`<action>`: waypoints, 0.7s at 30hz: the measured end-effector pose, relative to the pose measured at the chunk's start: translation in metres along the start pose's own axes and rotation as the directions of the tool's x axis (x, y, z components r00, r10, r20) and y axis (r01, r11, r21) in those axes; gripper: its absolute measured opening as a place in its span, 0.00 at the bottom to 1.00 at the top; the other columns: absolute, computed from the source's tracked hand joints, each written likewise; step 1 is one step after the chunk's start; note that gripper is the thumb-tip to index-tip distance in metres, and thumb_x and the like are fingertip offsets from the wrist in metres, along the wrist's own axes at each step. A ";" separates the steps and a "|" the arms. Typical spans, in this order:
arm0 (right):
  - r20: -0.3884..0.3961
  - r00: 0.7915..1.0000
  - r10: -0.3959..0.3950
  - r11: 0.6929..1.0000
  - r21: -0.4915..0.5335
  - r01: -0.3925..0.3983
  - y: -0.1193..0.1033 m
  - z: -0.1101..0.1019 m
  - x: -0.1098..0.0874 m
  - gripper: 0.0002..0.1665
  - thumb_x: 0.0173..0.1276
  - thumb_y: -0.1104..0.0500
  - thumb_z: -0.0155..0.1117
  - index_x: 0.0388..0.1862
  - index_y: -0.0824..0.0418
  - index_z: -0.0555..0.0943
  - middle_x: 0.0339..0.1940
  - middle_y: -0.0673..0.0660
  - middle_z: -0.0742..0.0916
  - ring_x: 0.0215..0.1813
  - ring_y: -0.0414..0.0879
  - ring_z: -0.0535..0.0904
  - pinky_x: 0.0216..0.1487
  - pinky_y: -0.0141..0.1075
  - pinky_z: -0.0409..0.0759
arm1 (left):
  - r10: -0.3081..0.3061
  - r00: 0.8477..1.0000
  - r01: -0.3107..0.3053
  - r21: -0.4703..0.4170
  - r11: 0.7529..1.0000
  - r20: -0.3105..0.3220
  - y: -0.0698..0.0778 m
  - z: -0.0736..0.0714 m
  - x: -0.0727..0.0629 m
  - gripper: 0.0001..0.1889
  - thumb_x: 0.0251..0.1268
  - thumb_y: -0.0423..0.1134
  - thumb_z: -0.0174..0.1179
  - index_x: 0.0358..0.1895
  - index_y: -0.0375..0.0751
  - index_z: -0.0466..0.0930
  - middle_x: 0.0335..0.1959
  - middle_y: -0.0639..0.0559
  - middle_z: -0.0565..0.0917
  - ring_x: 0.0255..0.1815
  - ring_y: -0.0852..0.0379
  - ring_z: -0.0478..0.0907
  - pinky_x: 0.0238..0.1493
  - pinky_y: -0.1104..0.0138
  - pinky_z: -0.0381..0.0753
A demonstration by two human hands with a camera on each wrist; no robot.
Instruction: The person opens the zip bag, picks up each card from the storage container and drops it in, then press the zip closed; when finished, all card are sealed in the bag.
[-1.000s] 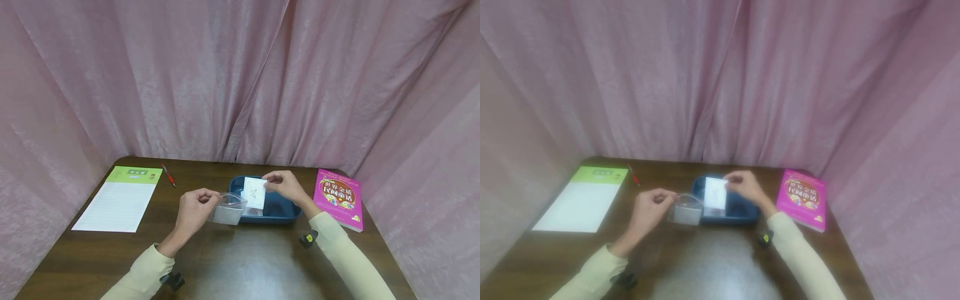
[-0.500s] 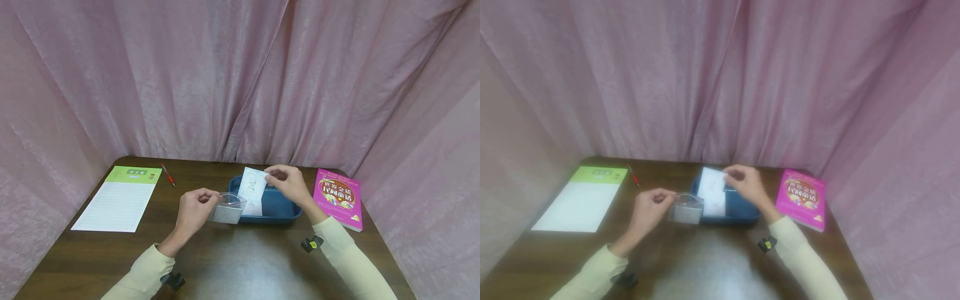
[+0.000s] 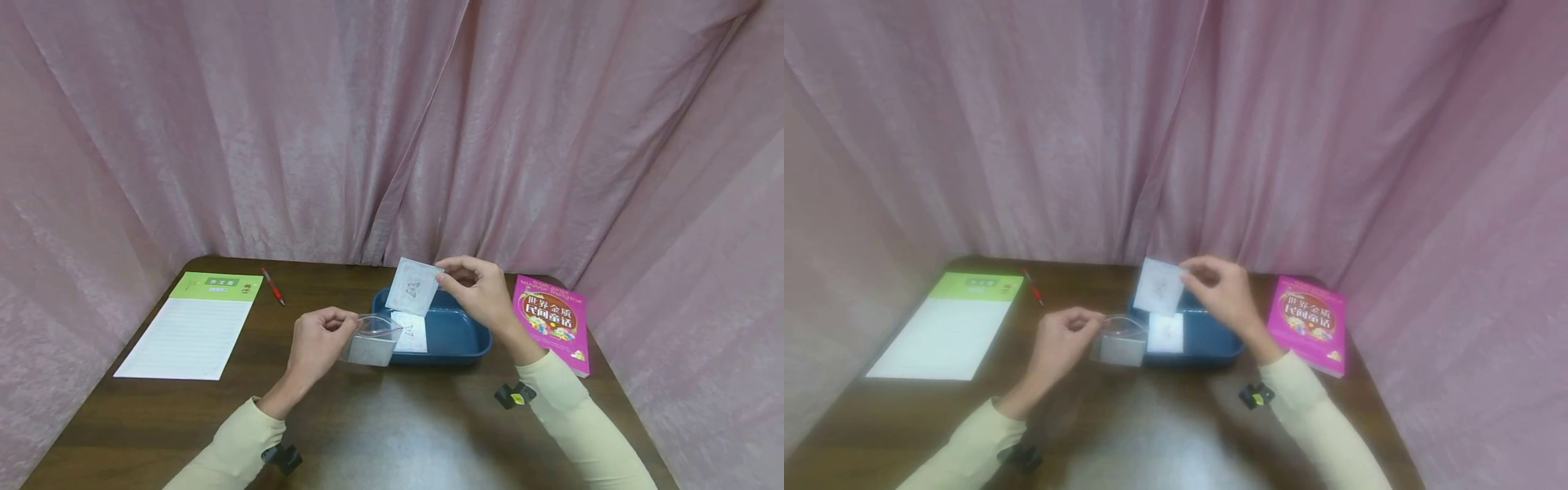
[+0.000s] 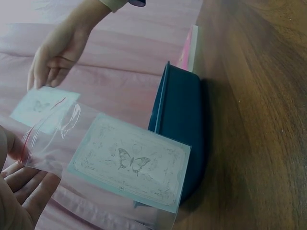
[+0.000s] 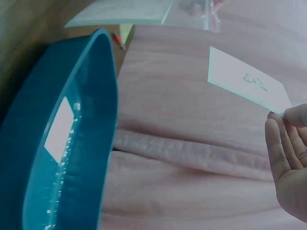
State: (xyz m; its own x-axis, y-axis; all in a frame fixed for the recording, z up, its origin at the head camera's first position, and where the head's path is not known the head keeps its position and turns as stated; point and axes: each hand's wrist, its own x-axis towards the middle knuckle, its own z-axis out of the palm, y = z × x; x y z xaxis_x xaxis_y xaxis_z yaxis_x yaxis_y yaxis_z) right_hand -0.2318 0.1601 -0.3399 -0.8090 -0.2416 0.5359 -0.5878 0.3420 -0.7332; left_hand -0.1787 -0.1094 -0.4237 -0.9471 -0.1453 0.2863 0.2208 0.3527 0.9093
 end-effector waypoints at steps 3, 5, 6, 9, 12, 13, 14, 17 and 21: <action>-0.007 1.000 -0.015 1.000 0.014 0.016 0.006 0.001 0.001 0.09 0.64 0.71 0.71 0.44 0.70 0.87 0.37 0.64 0.90 0.34 0.38 0.85 0.38 0.27 0.82 | -0.002 1.000 0.002 -0.004 1.000 0.003 -0.001 0.001 0.001 0.05 0.63 0.37 0.66 0.32 0.46 0.91 0.28 0.57 0.90 0.29 0.60 0.86 0.26 0.69 0.77; -0.008 1.000 -0.014 0.999 0.034 0.014 0.011 0.002 0.001 0.10 0.64 0.70 0.71 0.44 0.68 0.87 0.37 0.63 0.91 0.34 0.36 0.85 0.37 0.27 0.82 | 0.000 1.000 0.000 -0.010 1.000 0.007 -0.002 0.001 0.001 0.05 0.63 0.36 0.66 0.32 0.45 0.91 0.28 0.57 0.91 0.30 0.60 0.87 0.26 0.69 0.77; -0.008 1.000 -0.015 0.999 0.044 0.015 0.011 0.003 0.001 0.10 0.64 0.70 0.72 0.44 0.67 0.87 0.37 0.61 0.91 0.34 0.36 0.85 0.37 0.27 0.82 | 0.001 1.000 -0.001 -0.012 1.000 0.009 -0.002 0.002 0.002 0.05 0.63 0.36 0.65 0.32 0.45 0.91 0.29 0.57 0.91 0.30 0.60 0.87 0.26 0.69 0.77; -0.004 1.000 -0.031 0.997 0.070 0.031 0.008 0.005 0.001 0.10 0.64 0.71 0.71 0.44 0.68 0.87 0.36 0.61 0.91 0.33 0.36 0.84 0.36 0.28 0.82 | 0.005 1.000 -0.005 -0.021 1.000 0.013 -0.003 0.003 0.002 0.05 0.63 0.35 0.65 0.32 0.45 0.90 0.29 0.56 0.91 0.30 0.60 0.87 0.25 0.70 0.76; -0.002 0.999 -0.053 0.996 0.077 0.053 0.001 0.008 -0.001 0.10 0.63 0.72 0.71 0.44 0.69 0.87 0.35 0.63 0.91 0.33 0.38 0.85 0.37 0.28 0.82 | 0.003 1.000 -0.003 -0.027 1.000 0.014 -0.003 0.003 0.002 0.06 0.63 0.35 0.65 0.32 0.45 0.91 0.29 0.56 0.91 0.29 0.60 0.87 0.23 0.70 0.74; 0.000 0.998 -0.059 0.995 0.080 0.058 -0.004 0.009 -0.001 0.10 0.63 0.73 0.71 0.44 0.70 0.86 0.35 0.64 0.90 0.34 0.38 0.85 0.37 0.28 0.82 | 0.002 1.000 -0.001 -0.029 1.000 0.014 -0.003 0.003 0.002 0.06 0.63 0.35 0.64 0.31 0.45 0.91 0.28 0.56 0.91 0.29 0.60 0.87 0.23 0.70 0.73; 0.003 0.998 -0.062 0.995 0.083 0.062 -0.009 0.009 -0.002 0.10 0.63 0.73 0.70 0.44 0.71 0.86 0.35 0.65 0.90 0.34 0.39 0.85 0.38 0.28 0.83 | 0.001 1.000 -0.001 -0.030 1.000 0.013 -0.003 0.003 0.002 0.06 0.63 0.35 0.64 0.31 0.45 0.91 0.28 0.56 0.91 0.28 0.61 0.87 0.22 0.70 0.73; 0.018 0.998 -0.067 0.994 0.091 0.065 -0.022 0.011 -0.004 0.09 0.64 0.73 0.69 0.44 0.72 0.85 0.36 0.66 0.90 0.34 0.39 0.86 0.39 0.28 0.83 | 0.004 1.000 -0.004 -0.025 1.000 0.008 -0.002 0.004 0.002 0.06 0.62 0.35 0.65 0.31 0.45 0.91 0.28 0.56 0.91 0.27 0.61 0.86 0.22 0.70 0.72; 0.037 0.997 -0.064 0.993 0.107 0.059 -0.029 0.014 -0.006 0.08 0.65 0.73 0.68 0.44 0.73 0.85 0.36 0.66 0.89 0.35 0.40 0.86 0.39 0.29 0.83 | 0.009 1.000 -0.009 -0.016 1.000 0.003 -0.001 0.004 0.002 0.05 0.62 0.36 0.65 0.31 0.45 0.91 0.26 0.56 0.90 0.26 0.60 0.84 0.22 0.69 0.72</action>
State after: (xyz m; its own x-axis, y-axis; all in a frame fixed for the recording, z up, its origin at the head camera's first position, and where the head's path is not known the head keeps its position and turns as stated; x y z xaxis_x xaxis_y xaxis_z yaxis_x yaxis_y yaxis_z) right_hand -0.2101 0.1393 -0.3279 -0.7697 -0.2963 0.5656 -0.6320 0.2282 -0.7406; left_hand -0.1812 -0.1066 -0.4251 -0.9457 -0.1395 0.2935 0.2328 0.3391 0.9115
